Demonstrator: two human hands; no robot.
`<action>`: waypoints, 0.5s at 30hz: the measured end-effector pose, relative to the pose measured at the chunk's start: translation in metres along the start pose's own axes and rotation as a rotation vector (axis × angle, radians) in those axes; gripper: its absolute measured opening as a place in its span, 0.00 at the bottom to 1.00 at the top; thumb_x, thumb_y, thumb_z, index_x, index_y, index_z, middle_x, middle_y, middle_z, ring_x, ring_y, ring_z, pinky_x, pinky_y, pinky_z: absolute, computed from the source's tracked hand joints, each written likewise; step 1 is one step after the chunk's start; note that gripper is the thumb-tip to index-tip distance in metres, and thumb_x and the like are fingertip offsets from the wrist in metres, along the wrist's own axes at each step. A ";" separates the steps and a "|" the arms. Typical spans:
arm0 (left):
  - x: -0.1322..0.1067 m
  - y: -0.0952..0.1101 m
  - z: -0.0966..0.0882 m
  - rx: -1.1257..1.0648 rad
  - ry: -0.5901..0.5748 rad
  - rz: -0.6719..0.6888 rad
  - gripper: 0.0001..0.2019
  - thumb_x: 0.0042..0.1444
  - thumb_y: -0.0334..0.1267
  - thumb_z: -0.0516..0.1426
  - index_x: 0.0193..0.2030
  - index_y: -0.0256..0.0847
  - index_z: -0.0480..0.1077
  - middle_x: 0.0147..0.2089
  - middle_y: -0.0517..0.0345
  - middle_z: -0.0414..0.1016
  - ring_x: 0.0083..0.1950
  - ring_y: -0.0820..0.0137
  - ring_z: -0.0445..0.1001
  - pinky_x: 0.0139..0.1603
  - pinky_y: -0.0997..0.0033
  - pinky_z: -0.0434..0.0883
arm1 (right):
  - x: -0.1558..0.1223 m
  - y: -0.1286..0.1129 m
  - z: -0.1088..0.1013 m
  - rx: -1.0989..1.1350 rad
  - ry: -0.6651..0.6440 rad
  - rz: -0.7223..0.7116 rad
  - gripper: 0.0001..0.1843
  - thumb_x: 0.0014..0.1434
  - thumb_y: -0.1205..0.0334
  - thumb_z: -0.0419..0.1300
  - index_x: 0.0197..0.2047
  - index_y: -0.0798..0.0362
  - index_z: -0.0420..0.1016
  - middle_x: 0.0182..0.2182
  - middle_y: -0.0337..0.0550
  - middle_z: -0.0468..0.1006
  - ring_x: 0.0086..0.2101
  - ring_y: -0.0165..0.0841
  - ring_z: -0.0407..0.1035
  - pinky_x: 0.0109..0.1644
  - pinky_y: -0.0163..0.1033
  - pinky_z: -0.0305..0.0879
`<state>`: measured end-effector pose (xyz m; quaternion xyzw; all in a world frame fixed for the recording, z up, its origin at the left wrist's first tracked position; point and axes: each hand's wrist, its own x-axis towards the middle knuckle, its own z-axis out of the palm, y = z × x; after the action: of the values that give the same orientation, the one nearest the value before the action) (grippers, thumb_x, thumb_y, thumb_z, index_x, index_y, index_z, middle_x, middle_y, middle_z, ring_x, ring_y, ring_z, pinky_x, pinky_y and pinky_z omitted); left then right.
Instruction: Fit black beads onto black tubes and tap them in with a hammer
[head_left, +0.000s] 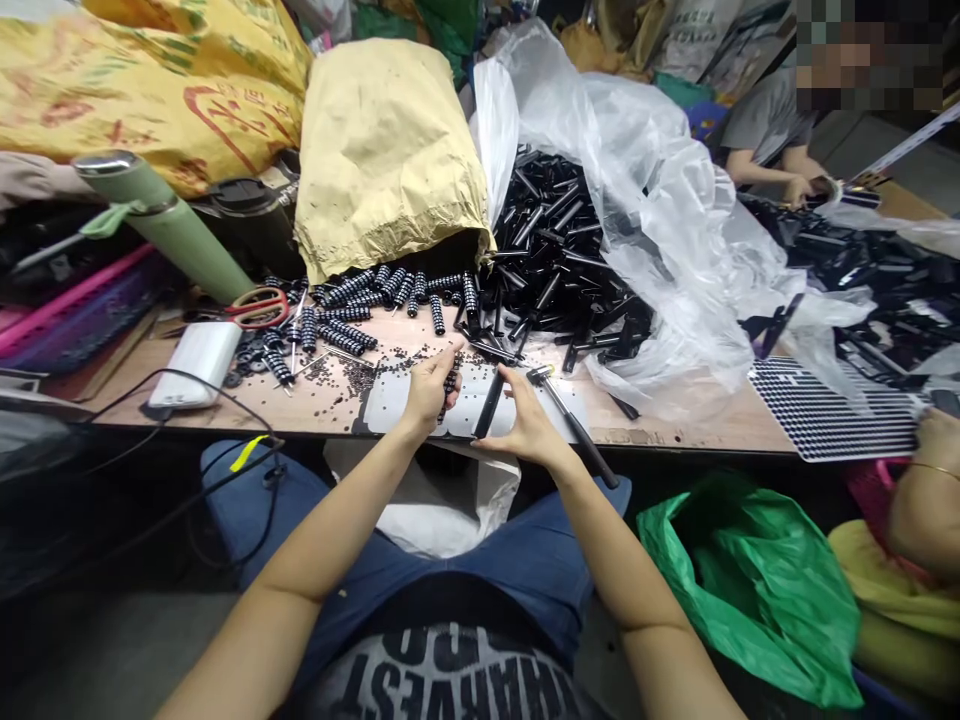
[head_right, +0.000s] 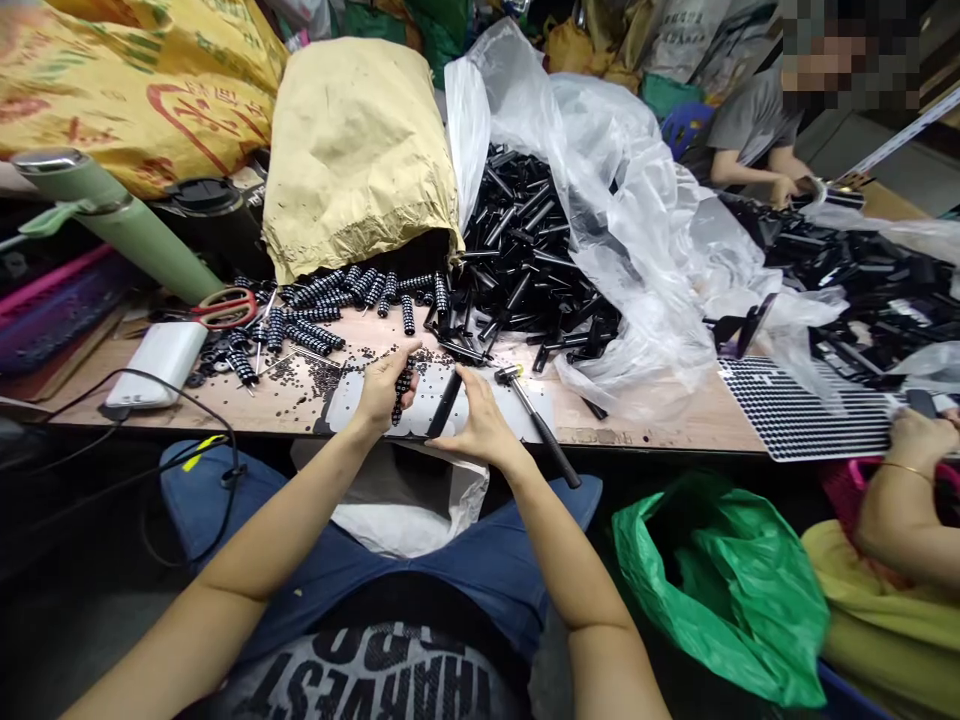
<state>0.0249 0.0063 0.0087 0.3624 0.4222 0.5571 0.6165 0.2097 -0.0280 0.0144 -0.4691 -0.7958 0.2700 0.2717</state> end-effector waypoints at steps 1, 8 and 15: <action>-0.004 0.003 0.003 -0.029 -0.016 -0.058 0.26 0.56 0.52 0.58 0.56 0.36 0.70 0.19 0.66 0.65 0.13 0.81 0.57 0.13 0.81 0.52 | 0.003 -0.004 -0.002 0.040 0.019 -0.069 0.60 0.42 0.49 0.72 0.69 0.51 0.42 0.65 0.56 0.52 0.65 0.47 0.48 0.66 0.54 0.53; -0.013 0.000 0.016 -0.127 0.050 -0.159 0.18 0.50 0.50 0.62 0.34 0.34 0.72 0.20 0.62 0.69 0.17 0.76 0.67 0.18 0.78 0.64 | 0.017 -0.015 0.004 0.149 -0.032 -0.324 0.59 0.45 0.55 0.71 0.70 0.49 0.39 0.66 0.54 0.49 0.66 0.44 0.46 0.69 0.52 0.48; -0.019 0.003 0.025 -0.037 0.003 -0.254 0.22 0.52 0.57 0.59 0.31 0.37 0.66 0.19 0.63 0.66 0.15 0.74 0.68 0.15 0.76 0.67 | 0.012 -0.019 0.009 0.109 -0.045 -0.199 0.58 0.43 0.58 0.70 0.69 0.52 0.39 0.66 0.55 0.51 0.66 0.43 0.47 0.69 0.50 0.49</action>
<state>0.0469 -0.0118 0.0229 0.2935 0.4553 0.4829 0.6880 0.1873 -0.0269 0.0233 -0.3662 -0.8284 0.2951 0.3042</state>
